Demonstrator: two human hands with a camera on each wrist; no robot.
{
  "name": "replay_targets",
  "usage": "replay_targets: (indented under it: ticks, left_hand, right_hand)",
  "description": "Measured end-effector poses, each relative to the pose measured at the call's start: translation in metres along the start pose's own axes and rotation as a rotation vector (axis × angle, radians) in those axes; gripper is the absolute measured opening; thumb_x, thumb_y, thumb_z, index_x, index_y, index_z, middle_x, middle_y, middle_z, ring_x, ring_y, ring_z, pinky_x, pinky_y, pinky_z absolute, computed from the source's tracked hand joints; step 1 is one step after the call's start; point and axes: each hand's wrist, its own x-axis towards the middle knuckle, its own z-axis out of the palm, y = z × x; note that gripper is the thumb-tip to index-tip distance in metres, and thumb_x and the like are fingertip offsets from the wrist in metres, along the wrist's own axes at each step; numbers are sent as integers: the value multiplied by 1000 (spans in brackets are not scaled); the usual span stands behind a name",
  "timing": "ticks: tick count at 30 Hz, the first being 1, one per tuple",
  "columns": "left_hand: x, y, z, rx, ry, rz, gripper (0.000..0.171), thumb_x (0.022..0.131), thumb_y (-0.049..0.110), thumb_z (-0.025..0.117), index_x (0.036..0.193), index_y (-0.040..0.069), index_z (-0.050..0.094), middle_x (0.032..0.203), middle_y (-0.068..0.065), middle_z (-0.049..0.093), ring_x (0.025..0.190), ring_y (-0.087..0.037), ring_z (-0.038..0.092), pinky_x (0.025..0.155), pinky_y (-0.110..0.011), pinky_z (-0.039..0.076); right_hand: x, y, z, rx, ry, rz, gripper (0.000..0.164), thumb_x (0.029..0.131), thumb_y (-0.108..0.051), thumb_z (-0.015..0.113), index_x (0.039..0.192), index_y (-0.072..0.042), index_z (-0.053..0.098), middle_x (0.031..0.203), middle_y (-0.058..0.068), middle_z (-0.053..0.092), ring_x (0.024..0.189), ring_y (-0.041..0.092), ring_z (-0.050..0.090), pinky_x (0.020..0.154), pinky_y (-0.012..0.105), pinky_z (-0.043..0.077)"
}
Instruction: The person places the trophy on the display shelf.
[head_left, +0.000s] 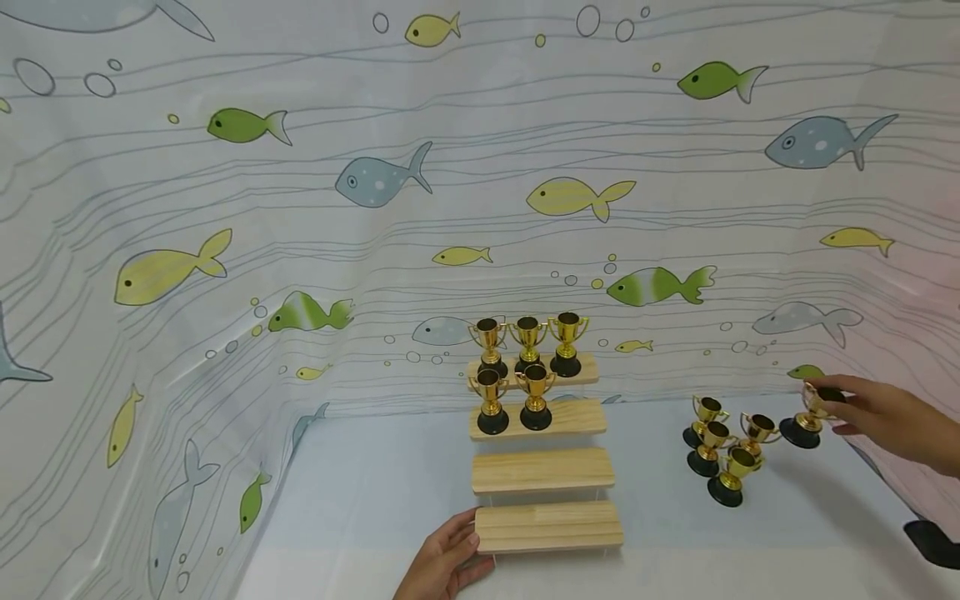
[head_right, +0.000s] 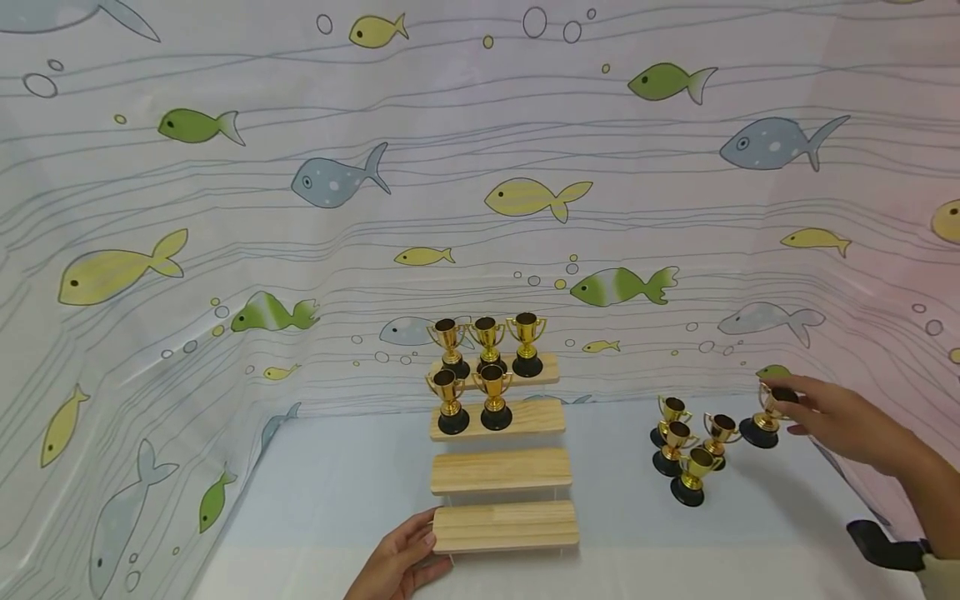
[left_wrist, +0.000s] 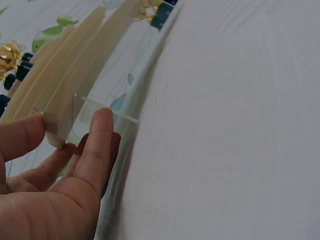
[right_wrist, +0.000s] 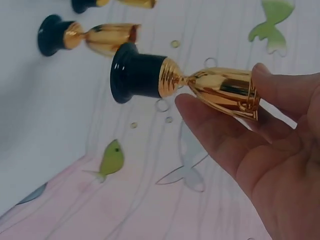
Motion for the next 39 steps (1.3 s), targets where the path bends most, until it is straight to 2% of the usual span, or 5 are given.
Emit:
replay_targets:
  ticks: [3,12,17,29,39]
  left_hand:
    - [-1,0,1,-4,-2,0,68,95,22,55,145,-4,18,135,-12,49,118,-26,54,98,-46,47]
    - [-1,1,1,-3,-21,7,67,96,22,53,145,-5,17,136,-13,47,119,-25,54,99,-45,47]
    - [-1,1,1,3,-9,0,67,95,23,54,146,-4,18,136,-15,46,117,-23,55,99,-43,48]
    - [-3,0,1,9,7,2,67,95,21,54,145,-5,19,134,-13,49,118,-28,54,98,-46,48]
    - [-2,0,2,15,31,-4,67,94,21,56,145,-5,20,133,-14,49,117,-27,56,97,-46,49]
  right_hand:
    - [2,-13,-8,7,1,-33,52,99,-24,45,136,10,31,124,36,44,95,36,62,69,35,59]
    - [4,-50,-18,29,17,-205,44,98,-20,48,135,2,40,128,25,46,89,-2,57,69,33,60]
    - [6,-73,-16,41,-4,-309,39,98,-20,47,135,-8,44,127,2,49,94,-9,55,71,23,58]
    - [25,-124,-9,133,-171,-430,39,100,-21,43,139,-16,40,137,18,44,98,7,63,78,27,58]
    - [45,-158,7,118,-207,-556,37,100,-19,44,137,-20,42,134,9,48,102,10,61,79,27,56]
